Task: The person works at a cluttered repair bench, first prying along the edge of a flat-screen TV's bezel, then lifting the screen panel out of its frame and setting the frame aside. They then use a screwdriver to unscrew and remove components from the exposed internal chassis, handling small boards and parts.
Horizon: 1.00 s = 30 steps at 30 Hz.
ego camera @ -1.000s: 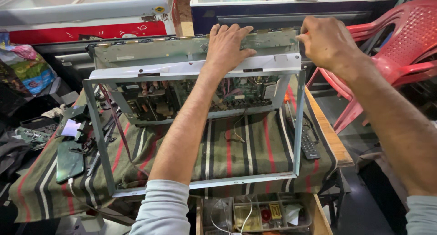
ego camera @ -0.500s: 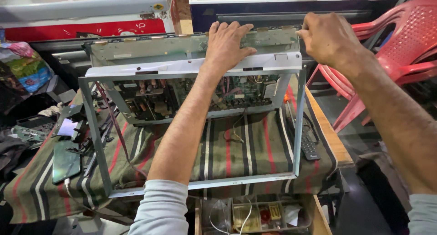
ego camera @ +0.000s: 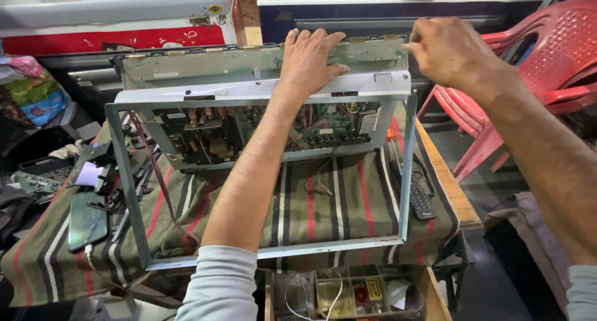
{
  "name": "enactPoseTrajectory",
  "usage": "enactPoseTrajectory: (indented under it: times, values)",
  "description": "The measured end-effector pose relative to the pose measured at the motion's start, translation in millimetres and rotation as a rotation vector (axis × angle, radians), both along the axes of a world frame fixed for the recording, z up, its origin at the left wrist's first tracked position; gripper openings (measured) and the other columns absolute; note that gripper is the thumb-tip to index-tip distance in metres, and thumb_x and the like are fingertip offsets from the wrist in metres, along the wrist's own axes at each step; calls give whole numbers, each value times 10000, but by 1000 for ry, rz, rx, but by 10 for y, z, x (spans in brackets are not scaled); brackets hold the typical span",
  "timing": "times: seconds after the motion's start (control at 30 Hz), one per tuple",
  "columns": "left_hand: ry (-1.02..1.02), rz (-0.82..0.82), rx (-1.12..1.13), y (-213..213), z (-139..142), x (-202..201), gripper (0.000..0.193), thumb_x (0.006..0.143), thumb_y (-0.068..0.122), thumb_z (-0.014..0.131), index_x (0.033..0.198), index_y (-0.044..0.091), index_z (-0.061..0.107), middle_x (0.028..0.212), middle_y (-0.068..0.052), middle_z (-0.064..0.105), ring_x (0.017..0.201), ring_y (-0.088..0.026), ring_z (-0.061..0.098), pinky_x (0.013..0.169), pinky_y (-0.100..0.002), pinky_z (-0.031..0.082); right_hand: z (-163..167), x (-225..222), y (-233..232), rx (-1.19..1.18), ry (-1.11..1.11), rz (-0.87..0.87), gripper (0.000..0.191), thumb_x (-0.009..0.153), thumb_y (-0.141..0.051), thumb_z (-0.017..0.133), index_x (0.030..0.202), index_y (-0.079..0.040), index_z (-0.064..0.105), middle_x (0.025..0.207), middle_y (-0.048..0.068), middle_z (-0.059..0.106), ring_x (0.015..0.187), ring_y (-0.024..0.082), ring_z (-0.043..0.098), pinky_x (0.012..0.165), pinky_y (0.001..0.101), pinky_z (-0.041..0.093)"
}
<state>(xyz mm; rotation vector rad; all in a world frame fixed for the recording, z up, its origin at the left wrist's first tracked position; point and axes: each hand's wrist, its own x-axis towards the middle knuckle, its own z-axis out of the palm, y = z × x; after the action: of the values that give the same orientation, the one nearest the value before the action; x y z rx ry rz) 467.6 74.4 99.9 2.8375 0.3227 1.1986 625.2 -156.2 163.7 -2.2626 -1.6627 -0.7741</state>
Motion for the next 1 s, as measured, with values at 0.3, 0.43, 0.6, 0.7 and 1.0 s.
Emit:
enactPoseTrajectory:
  times: [0.3,0.43,0.6,0.7,1.0]
  values:
    - [-11,-14,-5,-41,12,-52,693,759,448,851,1363,191,631,1104,-53,652,1128,-297,572,1143,-547,273,30,-135,175,26,-36,-28,226,1002,-190,698,1045,20,628,877,259,695,872,473,664,774,560,505]
    - [-35,-25,1,-22,6,-49,687,760,446,851,1357,186,633,1109,-55,652,1123,-303,572,1133,-548,277,-13,-161,194,109,-37,103,206,937,-81,730,1044,39,600,966,262,685,938,467,653,796,537,505]
    - [-27,-20,1,-8,2,-41,673,763,443,844,1350,189,636,1103,-56,649,1113,-298,576,1140,-550,272,-65,-192,78,237,106,130,217,1045,-141,726,1065,37,603,913,263,678,907,459,673,787,520,522]
    - [-32,-11,8,-16,4,-44,667,762,451,842,1344,194,641,1107,-55,649,1122,-298,575,1143,-545,278,-112,-246,-34,252,153,-2,301,1091,-238,706,1075,45,605,830,273,667,836,470,669,727,532,513]
    - [-5,3,-5,-32,21,-43,677,763,455,840,1355,200,634,1109,-56,648,1131,-296,571,1148,-546,268,-168,-271,-228,153,155,-87,307,1082,-264,670,1017,33,719,804,286,666,800,462,673,743,517,530]
